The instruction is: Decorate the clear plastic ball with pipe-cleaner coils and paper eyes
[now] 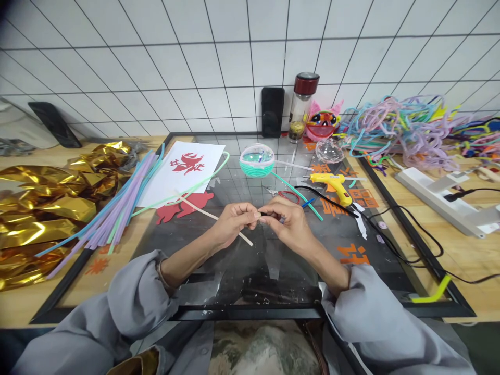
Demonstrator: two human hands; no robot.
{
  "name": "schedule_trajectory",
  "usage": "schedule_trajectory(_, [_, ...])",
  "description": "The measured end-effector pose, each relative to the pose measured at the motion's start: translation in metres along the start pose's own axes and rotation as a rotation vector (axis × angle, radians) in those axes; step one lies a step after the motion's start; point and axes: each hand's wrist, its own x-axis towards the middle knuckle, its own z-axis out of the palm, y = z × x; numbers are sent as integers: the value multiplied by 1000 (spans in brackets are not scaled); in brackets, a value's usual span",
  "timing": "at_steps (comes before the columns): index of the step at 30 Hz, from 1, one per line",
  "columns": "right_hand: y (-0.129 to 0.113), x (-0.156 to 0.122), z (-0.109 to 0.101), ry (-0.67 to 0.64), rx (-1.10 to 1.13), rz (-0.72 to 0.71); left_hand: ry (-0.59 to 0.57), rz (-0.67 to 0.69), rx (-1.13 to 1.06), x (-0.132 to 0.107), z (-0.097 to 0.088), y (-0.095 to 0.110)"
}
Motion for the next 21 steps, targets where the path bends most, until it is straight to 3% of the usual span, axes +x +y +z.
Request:
schedule_trajectory(7, [0, 1, -1, -20, 40, 22, -12, -33, -28, 0, 1, 2])
schedule_trajectory(14, [1, 3, -5, 71, 88, 82, 9, -34, -81, 1, -2, 5])
schedule_trajectory(21, [1, 3, -3, 74, 72, 90, -39, -42, -81, 1, -1, 4])
